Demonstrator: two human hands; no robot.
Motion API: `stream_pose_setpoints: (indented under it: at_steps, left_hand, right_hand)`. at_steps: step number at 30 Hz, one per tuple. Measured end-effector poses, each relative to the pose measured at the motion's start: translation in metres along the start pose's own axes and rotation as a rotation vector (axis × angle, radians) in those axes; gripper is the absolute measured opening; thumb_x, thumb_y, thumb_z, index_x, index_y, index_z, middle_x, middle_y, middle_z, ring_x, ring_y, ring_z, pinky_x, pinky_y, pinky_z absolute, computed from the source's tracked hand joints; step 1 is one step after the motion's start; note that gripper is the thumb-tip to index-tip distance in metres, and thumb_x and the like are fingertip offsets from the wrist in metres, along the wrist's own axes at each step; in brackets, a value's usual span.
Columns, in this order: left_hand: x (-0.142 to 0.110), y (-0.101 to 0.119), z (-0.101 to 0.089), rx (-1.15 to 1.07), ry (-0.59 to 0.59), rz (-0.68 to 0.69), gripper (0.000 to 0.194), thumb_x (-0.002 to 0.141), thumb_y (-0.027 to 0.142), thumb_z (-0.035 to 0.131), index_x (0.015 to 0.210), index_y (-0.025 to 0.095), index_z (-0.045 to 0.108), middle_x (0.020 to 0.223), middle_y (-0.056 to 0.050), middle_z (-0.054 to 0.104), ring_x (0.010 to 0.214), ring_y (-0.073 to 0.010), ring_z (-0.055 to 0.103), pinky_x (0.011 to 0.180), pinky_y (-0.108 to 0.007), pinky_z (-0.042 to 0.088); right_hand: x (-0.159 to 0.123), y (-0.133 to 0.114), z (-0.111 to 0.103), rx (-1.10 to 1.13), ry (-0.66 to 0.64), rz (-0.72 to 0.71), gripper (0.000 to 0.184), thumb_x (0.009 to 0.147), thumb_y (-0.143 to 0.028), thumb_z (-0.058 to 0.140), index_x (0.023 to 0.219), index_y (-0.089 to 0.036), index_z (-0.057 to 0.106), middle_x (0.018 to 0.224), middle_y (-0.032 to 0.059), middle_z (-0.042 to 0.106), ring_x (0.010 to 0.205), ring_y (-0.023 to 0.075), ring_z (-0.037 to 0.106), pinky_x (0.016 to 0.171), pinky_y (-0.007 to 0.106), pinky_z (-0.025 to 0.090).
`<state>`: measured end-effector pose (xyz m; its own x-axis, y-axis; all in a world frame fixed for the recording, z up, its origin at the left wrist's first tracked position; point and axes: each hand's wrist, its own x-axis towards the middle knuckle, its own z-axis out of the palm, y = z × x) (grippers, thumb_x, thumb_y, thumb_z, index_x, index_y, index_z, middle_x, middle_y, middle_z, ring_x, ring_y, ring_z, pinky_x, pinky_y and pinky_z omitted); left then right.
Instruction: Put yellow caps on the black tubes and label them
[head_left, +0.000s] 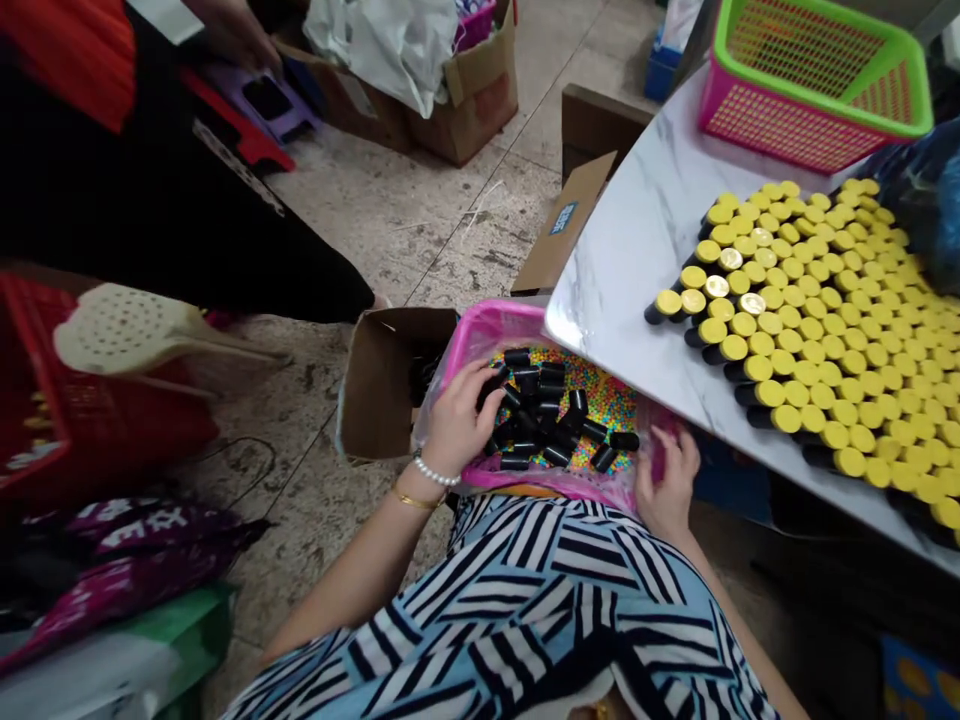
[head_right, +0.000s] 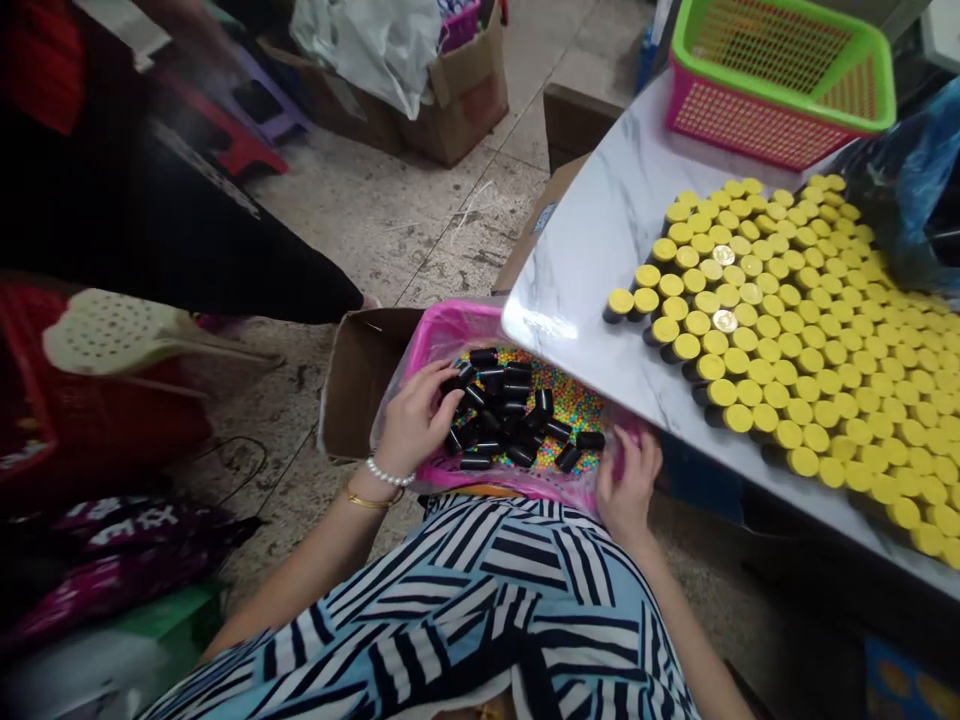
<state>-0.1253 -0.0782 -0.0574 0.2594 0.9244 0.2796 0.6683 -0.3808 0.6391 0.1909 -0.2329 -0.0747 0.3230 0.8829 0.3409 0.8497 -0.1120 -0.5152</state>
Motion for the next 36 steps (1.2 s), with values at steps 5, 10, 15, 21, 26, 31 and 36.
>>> stream_pose_setpoints:
  at_steps: [5, 10, 15, 21, 26, 31, 36]
  left_hand:
    - [-0.004, 0.018, 0.011, 0.067, -0.037, 0.046, 0.051, 0.099, 0.035, 0.056, 0.146, 0.014, 0.047, 0.151, -0.02, 0.049, 0.145, -0.0319, 0.044, 0.121, -0.057, 0.038]
    - [-0.003, 0.078, 0.041, 0.02, -0.291, 0.517, 0.05, 0.096, 0.042, 0.062, 0.139, 0.017, 0.055, 0.146, -0.017, 0.053, 0.147, -0.0353, 0.038, 0.122, -0.057, 0.035]
    - [0.01, 0.105, 0.071, 0.135, -0.647, 0.863, 0.032, 0.093, 0.043, 0.066, 0.1, 0.013, 0.074, 0.127, -0.017, 0.063, 0.131, -0.0347, 0.053, 0.114, -0.048, 0.044]
    - [0.024, 0.051, 0.014, 0.327, -0.497, 0.478, 0.028, 0.097, 0.03, 0.058, 0.079, 0.014, 0.072, 0.097, -0.014, 0.066, 0.111, -0.0303, 0.061, 0.103, -0.052, 0.05]
    - [0.022, 0.039, -0.007, 0.192, -0.401, 0.395, 0.023, 0.099, 0.033, 0.058, 0.099, 0.014, 0.071, 0.133, -0.015, 0.061, 0.14, -0.0318, 0.046, 0.117, -0.052, 0.042]
    - [0.029, 0.074, 0.017, 0.189, -0.56, 0.541, 0.028, 0.103, 0.032, 0.051, 0.097, 0.012, 0.071, 0.122, -0.015, 0.066, 0.123, -0.0277, 0.059, 0.108, -0.046, 0.049]
    - [0.073, 0.09, 0.061, 0.286, -0.587, 0.54, 0.025, 0.1, 0.02, 0.049, 0.104, 0.008, 0.07, 0.101, -0.016, 0.069, 0.097, -0.0256, 0.065, 0.088, -0.041, 0.053]
  right_hand:
    - [-0.004, -0.015, -0.011, 0.208, -0.217, 0.073, 0.049, 0.09, -0.011, 0.047, 0.134, -0.023, 0.064, 0.157, 0.0131, 0.039, 0.136, 0.0255, 0.052, 0.11, 0.041, 0.046]
    - [0.01, -0.008, -0.02, 0.289, -0.267, 0.165, 0.049, 0.087, -0.009, 0.046, 0.13, -0.022, 0.067, 0.123, 0.0103, 0.063, 0.1, 0.0194, 0.066, 0.09, 0.033, 0.054]
    - [0.02, 0.0, -0.027, 0.326, -0.303, 0.148, 0.044, 0.089, -0.013, 0.047, 0.127, -0.022, 0.067, 0.122, 0.0086, 0.068, 0.11, 0.0219, 0.065, 0.098, 0.036, 0.051]
    - [-0.001, 0.031, -0.024, 0.233, -0.309, 0.226, 0.035, 0.093, -0.022, 0.05, 0.124, -0.021, 0.068, 0.116, 0.0075, 0.072, 0.097, 0.0218, 0.068, 0.089, 0.035, 0.054]
    - [0.013, 0.015, -0.03, -0.166, -0.347, 0.042, 0.035, 0.097, -0.027, 0.052, 0.127, -0.02, 0.068, 0.127, 0.0159, 0.063, 0.105, 0.0282, 0.063, 0.092, 0.042, 0.052]
    - [0.043, -0.028, -0.043, -0.452, -0.407, -0.144, 0.041, 0.1, -0.034, 0.051, 0.136, -0.017, 0.063, 0.129, 0.0202, 0.062, 0.114, 0.036, 0.057, 0.1, 0.051, 0.047]
    - [0.071, -0.042, -0.001, -0.339, -0.476, -0.163, 0.042, 0.102, -0.032, 0.048, 0.14, -0.017, 0.058, 0.12, 0.0186, 0.069, 0.099, 0.03, 0.067, 0.089, 0.041, 0.053]
